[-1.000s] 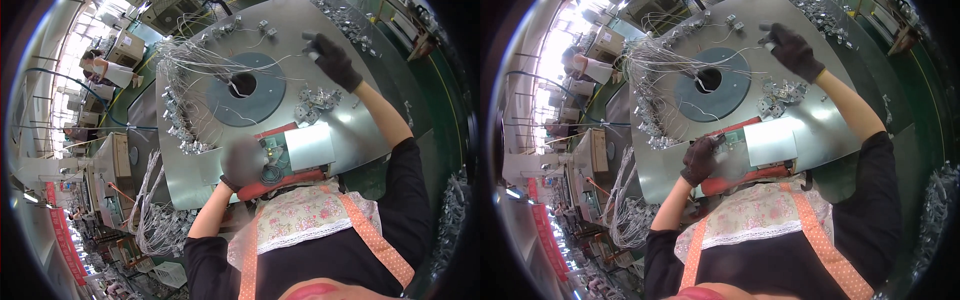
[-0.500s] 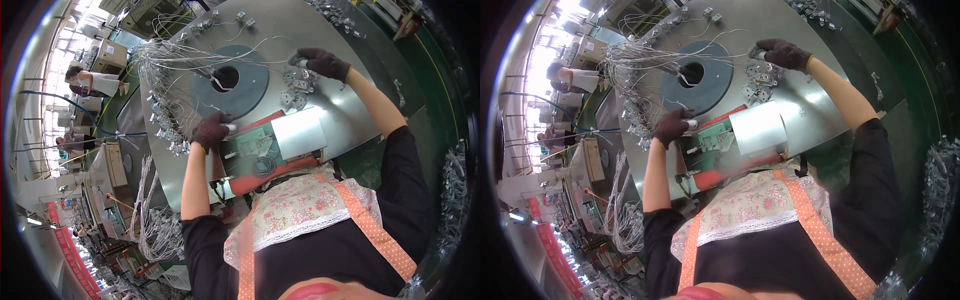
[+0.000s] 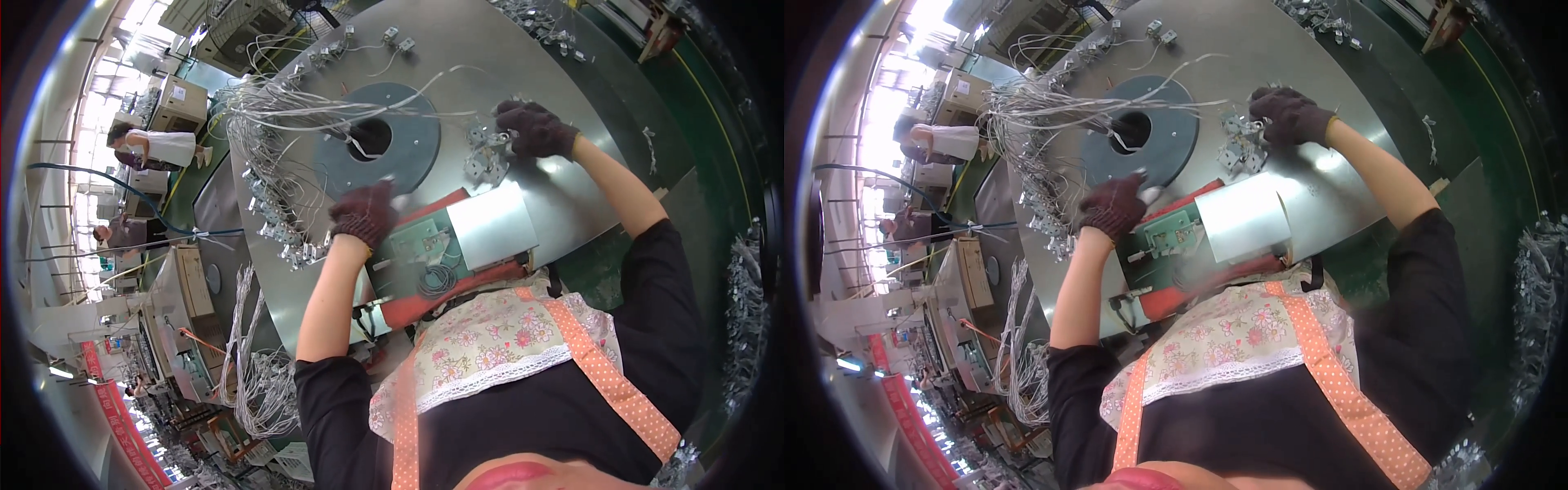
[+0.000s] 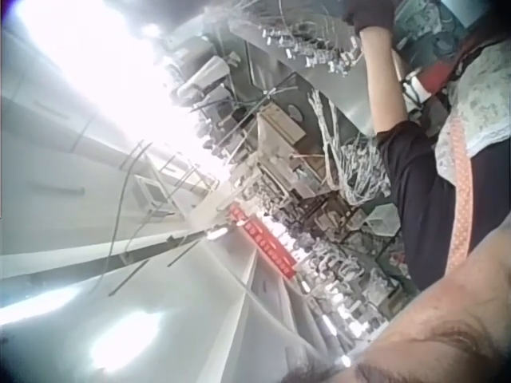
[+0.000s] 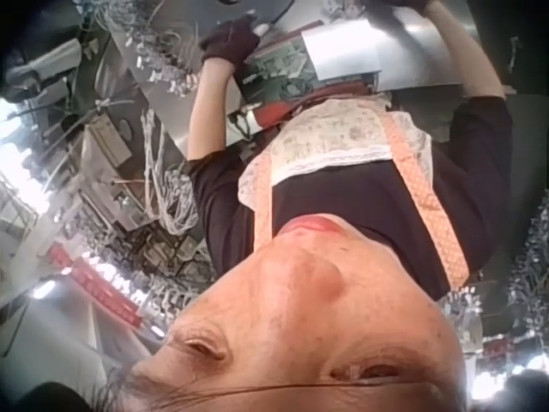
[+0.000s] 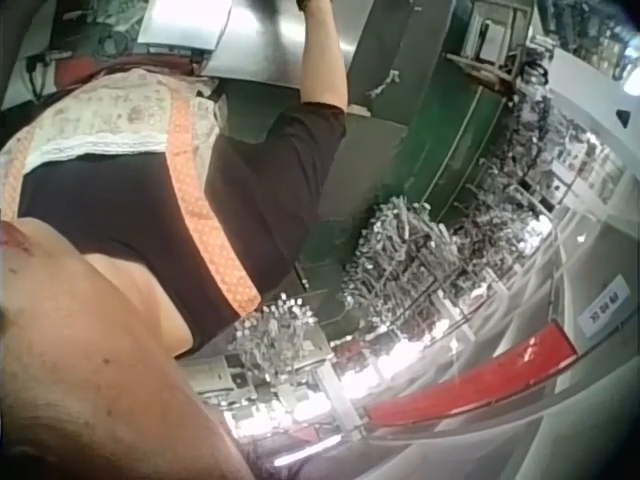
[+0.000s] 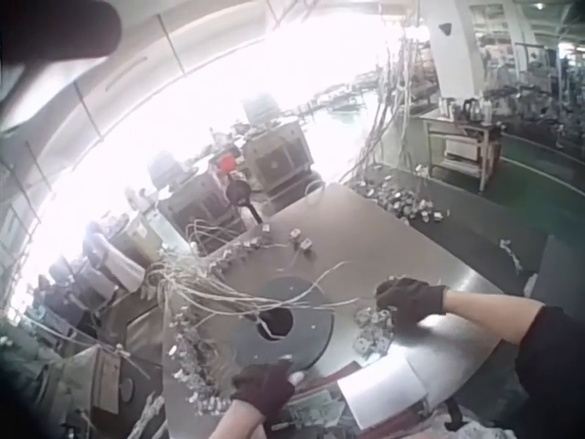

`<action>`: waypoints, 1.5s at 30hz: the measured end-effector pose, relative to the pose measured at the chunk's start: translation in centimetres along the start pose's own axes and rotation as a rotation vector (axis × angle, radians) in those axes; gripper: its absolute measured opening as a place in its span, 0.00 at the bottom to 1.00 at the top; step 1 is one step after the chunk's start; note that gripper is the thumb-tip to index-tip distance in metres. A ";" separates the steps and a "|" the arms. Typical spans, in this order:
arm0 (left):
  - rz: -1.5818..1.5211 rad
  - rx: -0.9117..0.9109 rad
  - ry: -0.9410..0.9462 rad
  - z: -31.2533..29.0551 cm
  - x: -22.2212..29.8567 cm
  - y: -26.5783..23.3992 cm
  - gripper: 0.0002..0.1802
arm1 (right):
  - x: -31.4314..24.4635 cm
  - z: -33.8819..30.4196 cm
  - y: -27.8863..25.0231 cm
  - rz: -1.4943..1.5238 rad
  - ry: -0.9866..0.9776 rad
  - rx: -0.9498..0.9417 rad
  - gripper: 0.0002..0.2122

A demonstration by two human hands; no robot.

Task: Assembling complex wire harnesses using an assembly fixture on a workbench.

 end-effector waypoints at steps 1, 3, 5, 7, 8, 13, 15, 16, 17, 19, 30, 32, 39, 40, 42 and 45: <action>-0.106 0.009 0.029 0.3 2.0 -0.7 0.30 | 0.1 -0.4 -0.5 0.049 -0.026 0.057 0.12; -0.332 -0.034 0.099 1.4 2.8 -0.1 0.30 | -0.2 -1.5 -1.7 0.102 -0.067 0.110 0.13; -0.561 -0.075 0.180 4.2 3.4 1.9 0.30 | 0.3 -2.9 -3.2 0.437 0.060 -0.042 0.17; -0.784 -0.010 0.206 6.9 3.4 4.9 0.29 | -1.4 -4.2 -4.7 0.611 0.124 -0.033 0.17; -0.787 -0.011 0.206 8.1 4.6 4.9 0.29 | -2.0 -5.3 -4.9 0.787 0.212 -0.018 0.17; -0.799 -0.022 0.169 12.0 9.8 4.9 0.24 | -4.3 -8.9 -3.2 1.308 0.374 0.408 0.16; -0.827 0.088 0.260 15.8 7.0 8.2 0.21 | -8.2 -7.8 -4.0 0.903 0.100 0.407 0.20; -0.855 0.159 0.374 16.7 6.0 9.3 0.18 | -10.3 -7.7 -4.2 0.567 -0.025 0.401 0.21; -1.085 0.092 0.212 16.4 7.1 9.3 0.16 | -12.2 -8.0 -4.3 0.588 0.049 0.320 0.20; -1.236 0.048 0.199 14.8 10.2 7.6 0.17 | -14.0 -8.9 -4.1 0.341 -0.022 0.338 0.21; -1.258 0.211 0.160 14.5 7.8 6.4 0.19 | -13.1 -6.5 -2.4 0.758 0.234 0.380 0.31; -0.735 0.317 0.095 14.7 6.7 5.9 0.21 | -12.8 -6.0 -2.1 1.227 -0.019 0.338 0.29; -1.257 -0.275 0.488 14.8 4.9 3.5 0.19 | 0.0 -2.8 3.8 0.541 0.202 0.338 0.16; -1.250 -0.292 0.488 14.3 4.5 3.0 0.19 | 0.6 -2.7 4.0 0.547 0.217 0.345 0.16; -1.158 -0.388 0.226 12.7 4.1 2.6 0.19 | 1.0 -3.1 3.8 0.513 0.299 0.347 0.15; -1.056 -0.466 0.155 10.2 2.9 1.5 0.21 | -0.6 -3.0 1.1 0.302 0.343 0.388 0.14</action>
Point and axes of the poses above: each hand's wrist, its own z-axis towards the middle knuckle, its own y-axis out of the palm, x = y × z, the point moved 3 cm from there along z, towards the middle knuckle, and after that the axes turned 7 degrees about -z, right-handed, at the moved point
